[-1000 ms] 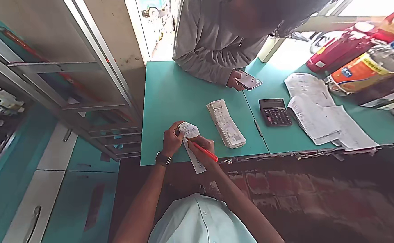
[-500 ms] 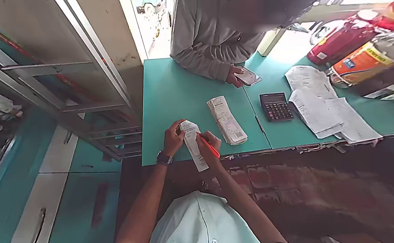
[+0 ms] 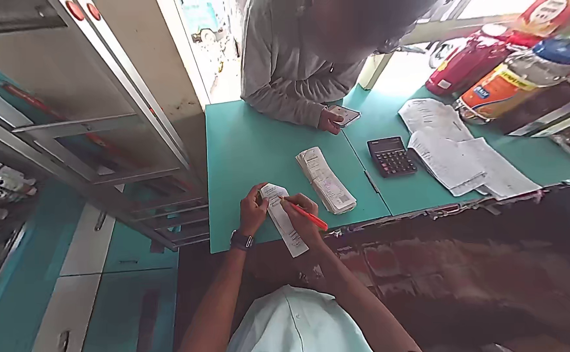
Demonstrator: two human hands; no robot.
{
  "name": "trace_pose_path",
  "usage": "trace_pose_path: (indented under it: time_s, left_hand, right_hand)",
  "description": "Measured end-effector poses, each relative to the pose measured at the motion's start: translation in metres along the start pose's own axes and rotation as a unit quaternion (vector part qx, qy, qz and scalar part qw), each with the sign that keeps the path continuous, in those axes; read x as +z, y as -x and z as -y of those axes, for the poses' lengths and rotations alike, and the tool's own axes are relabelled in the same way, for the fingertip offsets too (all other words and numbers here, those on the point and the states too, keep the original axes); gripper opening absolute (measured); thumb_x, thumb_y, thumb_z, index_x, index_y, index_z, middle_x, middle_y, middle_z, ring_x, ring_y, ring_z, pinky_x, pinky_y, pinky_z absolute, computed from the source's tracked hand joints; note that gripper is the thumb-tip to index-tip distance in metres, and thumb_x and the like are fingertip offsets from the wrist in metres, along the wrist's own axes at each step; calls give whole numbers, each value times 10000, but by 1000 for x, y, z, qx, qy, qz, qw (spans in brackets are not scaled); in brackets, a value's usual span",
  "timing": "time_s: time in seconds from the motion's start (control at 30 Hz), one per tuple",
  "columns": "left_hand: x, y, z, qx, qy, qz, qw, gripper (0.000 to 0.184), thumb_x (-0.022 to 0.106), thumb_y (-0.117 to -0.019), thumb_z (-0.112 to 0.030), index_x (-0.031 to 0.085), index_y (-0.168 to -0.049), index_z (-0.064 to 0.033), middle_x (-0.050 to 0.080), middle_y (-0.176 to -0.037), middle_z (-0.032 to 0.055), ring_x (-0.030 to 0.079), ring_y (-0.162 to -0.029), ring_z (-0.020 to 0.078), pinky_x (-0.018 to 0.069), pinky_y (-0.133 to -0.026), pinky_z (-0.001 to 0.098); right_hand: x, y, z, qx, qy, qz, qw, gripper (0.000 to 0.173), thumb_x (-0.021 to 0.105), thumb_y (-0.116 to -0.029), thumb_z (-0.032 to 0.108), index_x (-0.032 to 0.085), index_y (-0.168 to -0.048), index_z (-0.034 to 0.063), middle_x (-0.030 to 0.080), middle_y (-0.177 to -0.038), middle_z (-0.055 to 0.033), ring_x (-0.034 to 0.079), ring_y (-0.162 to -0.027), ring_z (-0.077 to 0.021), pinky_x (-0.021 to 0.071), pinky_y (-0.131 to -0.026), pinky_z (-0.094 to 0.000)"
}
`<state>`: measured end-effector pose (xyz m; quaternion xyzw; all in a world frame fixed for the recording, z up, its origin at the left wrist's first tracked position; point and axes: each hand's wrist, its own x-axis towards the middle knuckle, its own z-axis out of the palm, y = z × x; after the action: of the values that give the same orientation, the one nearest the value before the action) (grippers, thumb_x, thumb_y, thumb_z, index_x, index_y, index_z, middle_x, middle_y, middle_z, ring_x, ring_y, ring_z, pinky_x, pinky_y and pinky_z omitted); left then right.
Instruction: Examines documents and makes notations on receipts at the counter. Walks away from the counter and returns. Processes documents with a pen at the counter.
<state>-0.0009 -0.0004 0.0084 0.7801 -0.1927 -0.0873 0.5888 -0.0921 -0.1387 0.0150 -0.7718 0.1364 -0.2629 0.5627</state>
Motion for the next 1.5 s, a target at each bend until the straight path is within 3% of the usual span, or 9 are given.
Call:
trace_pose_path:
  time_s: [0.23,0.37,0.5,0.67,0.87,1.03,1.2,1.33,1.5]
  left_hand:
    - [1,2,-1,15,-16,3,1000,436,603,-945,-29,571,-1379,5,718,-1145,162,716,-1008,213,595,-900,408]
    - [-5,8,-8,25,126,-16,992,470,594,-909,50,505,-1369,95,683,-1173,186,703,-1010,170,609,-867,339]
    - [-11,20,-10,47,217,-47,974,515,581,-886,55,456,-1386,80,685,-1151,106,703,-985,134,621,-831,331]
    - [13,61,-50,71,209,42,974,724,563,-1014,-191,133,-1580,-54,649,-1270,94,739,-923,210,651,-730,383]
    - [55,95,-66,58,166,147,973,330,493,-1032,-100,572,-1325,28,710,-1174,83,726,-948,176,637,-761,337]
    - [98,112,-77,71,150,208,964,257,536,-998,-32,659,-1220,9,750,-1096,74,732,-970,158,626,-832,320]
    - [127,120,-83,75,116,180,974,268,576,-1001,-97,648,-1239,2,747,-1113,84,731,-991,169,625,-834,324]
    - [173,126,-90,91,98,211,968,264,599,-1008,-158,672,-1221,-20,749,-1112,64,722,-1006,138,610,-870,310]
    - [236,135,-98,72,30,345,935,246,635,-971,-85,697,-1178,33,746,-1100,90,714,-1009,101,593,-927,298]
  right_hand:
    - [2,-13,-4,23,-80,-130,988,132,643,-954,88,707,-1018,-7,728,-845,-50,678,-722,-91,574,-648,-260]
    - [-25,14,0,-10,0,-10,1000,384,448,-1082,186,607,-1367,-17,728,-1214,-127,711,-1089,-177,573,-954,-372]
    - [-50,57,19,4,42,87,995,404,671,-973,189,647,-1344,31,754,-1088,-128,735,-946,-204,591,-867,-404]
    - [-120,65,33,-18,-29,-66,997,315,675,-912,31,695,-1221,-26,742,-1092,-94,695,-876,-70,591,-811,-268]
    - [-223,-16,-7,60,32,-172,983,319,663,-917,62,691,-1229,-1,731,-1084,-122,689,-942,-130,563,-867,-306]
    - [-236,-41,-35,112,253,-73,958,410,556,-1021,258,621,-1406,130,679,-1313,-122,610,-1255,-286,476,-1057,-478]
    - [-240,-9,-61,-131,316,-188,921,375,556,-1039,427,689,-1279,171,584,-1467,-138,427,-1446,-402,301,-1176,-609]
    - [-261,-3,-63,-272,318,-220,881,306,565,-1034,459,627,-1236,238,586,-1472,-72,355,-1498,-319,146,-1215,-573]
    - [-288,14,-50,-276,150,-174,933,201,628,-1016,295,715,-1130,154,636,-1404,-110,503,-1403,-274,373,-1180,-471]
